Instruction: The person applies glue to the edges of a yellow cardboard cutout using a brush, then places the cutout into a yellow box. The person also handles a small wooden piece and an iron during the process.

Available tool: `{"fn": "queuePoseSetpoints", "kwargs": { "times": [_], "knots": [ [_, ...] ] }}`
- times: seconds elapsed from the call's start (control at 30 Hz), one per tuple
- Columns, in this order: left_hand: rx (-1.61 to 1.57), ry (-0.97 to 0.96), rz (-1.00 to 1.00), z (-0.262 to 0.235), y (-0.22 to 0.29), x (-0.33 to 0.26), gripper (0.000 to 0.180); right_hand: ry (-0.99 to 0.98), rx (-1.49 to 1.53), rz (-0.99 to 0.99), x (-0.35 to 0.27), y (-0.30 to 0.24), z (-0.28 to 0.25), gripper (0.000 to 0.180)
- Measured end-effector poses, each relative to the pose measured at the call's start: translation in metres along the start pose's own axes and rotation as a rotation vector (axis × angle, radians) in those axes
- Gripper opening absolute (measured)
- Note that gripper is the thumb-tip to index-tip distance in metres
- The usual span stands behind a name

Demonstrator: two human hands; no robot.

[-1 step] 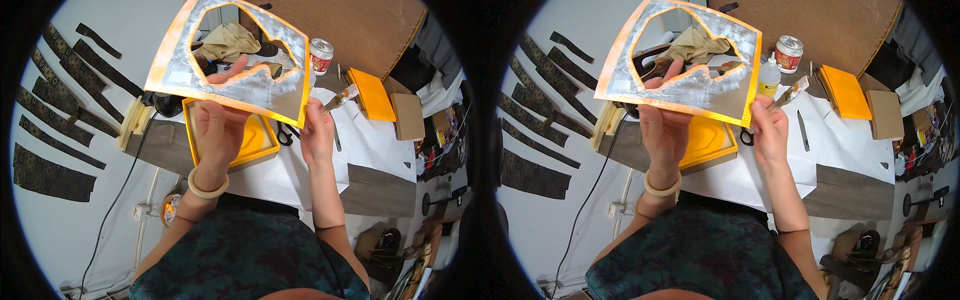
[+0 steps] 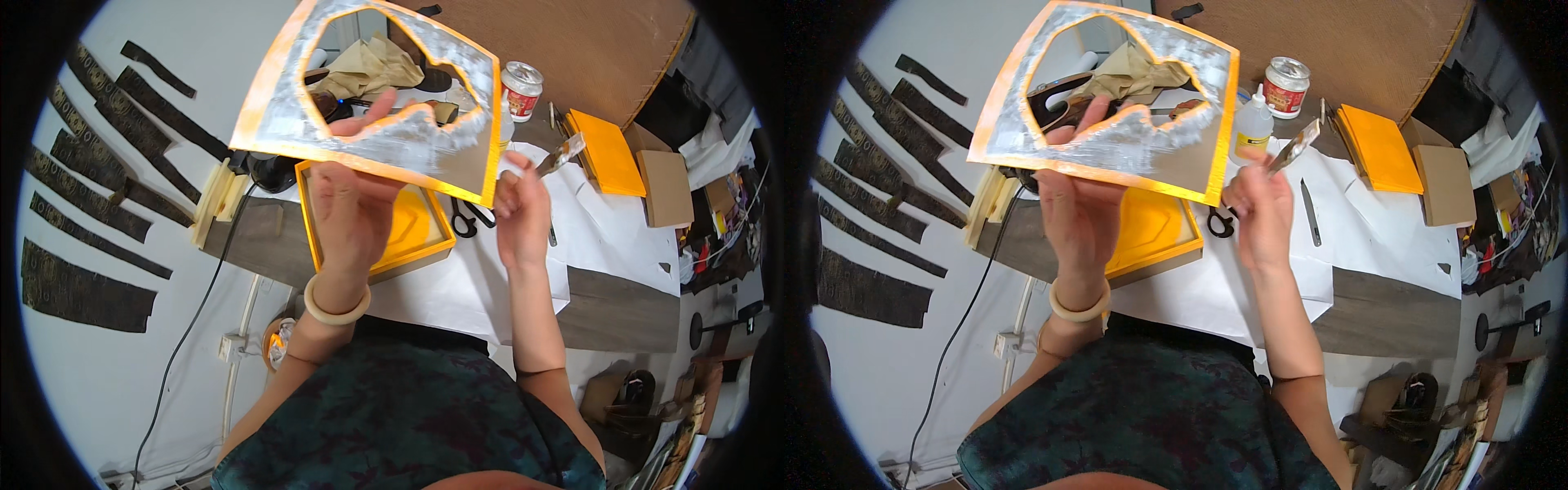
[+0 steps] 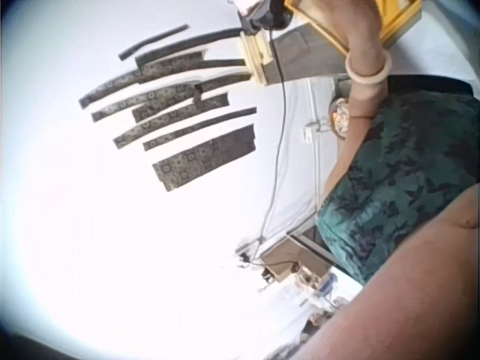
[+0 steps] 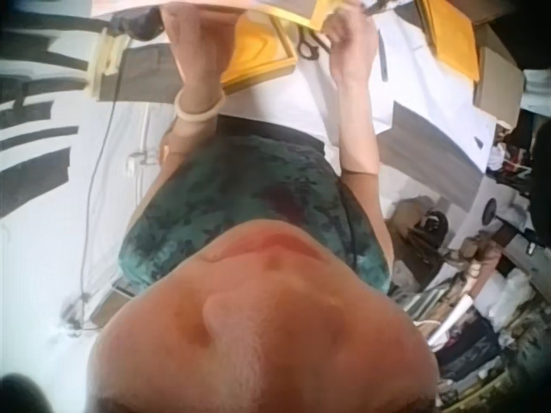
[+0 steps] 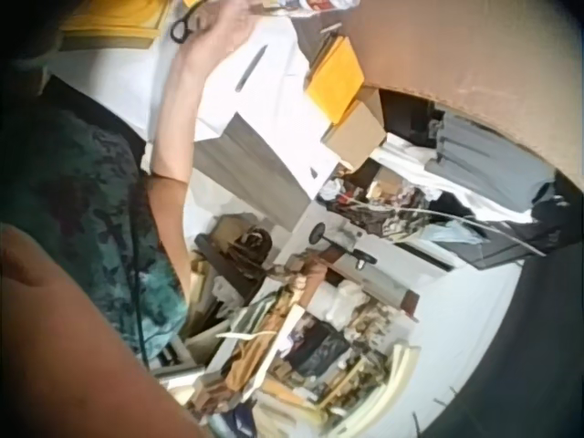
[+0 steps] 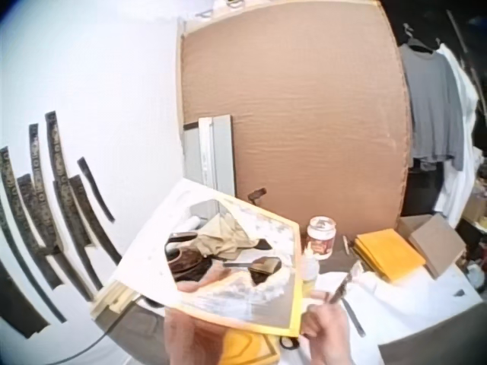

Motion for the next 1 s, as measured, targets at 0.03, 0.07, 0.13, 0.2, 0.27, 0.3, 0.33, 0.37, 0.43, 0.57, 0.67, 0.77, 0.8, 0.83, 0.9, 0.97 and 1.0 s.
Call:
{"fn": "queuePoseSetpoints", "kwargs": {
  "times": [0.03, 0.07, 0.13, 0.2, 0.27, 0.3, 0.33, 0.37, 0.43, 0.57, 0.67, 0.77, 0.8, 0.83, 0.9, 0.97, 1.0],
  "knots": [
    [-0.014, 0.009, 0.004, -0.002, -0.002, 0.003, 0.053, 0.006, 0.026, -0.091, 0.006, -0.003, -0.014, 0.026],
    [-0.029, 0.086, -0.023, -0.007, 0.001, 0.002, 0.055, 0.028, -0.022, -0.173, 0.014, -0.009, -0.024, 0.026],
    [0.042, 0.110, -0.019, -0.013, 0.006, 0.002, 0.051, 0.139, -0.227, -0.304, 0.045, -0.028, -0.050, 0.026],
    [-0.048, 0.124, -0.008, -0.019, 0.007, 0.000, 0.049, 0.219, -0.643, -0.422, 0.115, -0.047, -0.093, 0.028],
    [-0.147, 0.055, 0.017, -0.029, 0.000, 0.006, 0.049, 0.286, -1.166, -0.576, 0.203, -0.066, -0.138, 0.033],
    [-0.101, 0.094, 0.018, -0.032, 0.000, 0.006, 0.049, 0.349, -1.412, -0.641, 0.234, -0.067, -0.152, 0.035],
    [-0.088, 0.094, 0.015, -0.038, -0.001, 0.006, 0.048, 0.293, -1.531, -0.553, 0.260, -0.065, -0.149, 0.032],
    [-0.070, 0.092, 0.011, -0.041, 0.000, 0.005, 0.048, 0.237, -1.641, -0.460, 0.283, -0.063, -0.145, 0.030],
    [-0.062, 0.093, -0.005, -0.046, 0.000, 0.006, 0.047, 0.104, -1.880, -0.436, 0.335, -0.053, -0.158, 0.023],
    [0.003, 0.129, 0.007, -0.059, 0.000, 0.005, 0.048, -0.152, -2.142, -0.072, 0.407, -0.002, -0.164, 0.018],
    [0.036, 0.138, -0.009, -0.065, -0.002, 0.010, 0.048, -0.446, -2.238, 0.080, 0.438, 0.029, -0.192, 0.029],
    [-0.026, 0.424, -0.031, -0.059, -0.005, 0.008, 0.049, -0.569, -2.211, 0.104, 0.444, 0.038, -0.208, 0.034],
    [-0.016, 0.420, -0.043, -0.057, -0.004, 0.009, 0.048, -0.564, -2.178, 0.101, 0.446, 0.033, -0.204, 0.032],
    [-0.008, 0.414, -0.057, -0.055, -0.002, 0.010, 0.048, -0.554, -2.146, 0.099, 0.446, 0.024, -0.202, 0.030],
    [-0.023, 0.397, -0.071, -0.055, -0.001, 0.008, 0.046, -0.206, -2.018, -0.122, 0.434, -0.001, -0.198, 0.028],
    [-0.062, 0.376, -0.074, -0.057, -0.003, 0.010, 0.046, 0.031, -1.873, -0.208, 0.421, -0.028, -0.198, 0.026],
    [-0.073, 0.378, -0.063, -0.055, -0.003, 0.010, 0.046, 0.104, -1.809, -0.197, 0.414, -0.047, -0.198, 0.025]
  ]
}}
Point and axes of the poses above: each hand's wrist, its own x-axis towards the middle knuckle, its own z-axis out of the palm, y = z × x, the point moved 1 cm from there along x, towards the middle knuckle, and after that the axes turned 6 degrees about -z, right-handed, at the moved point
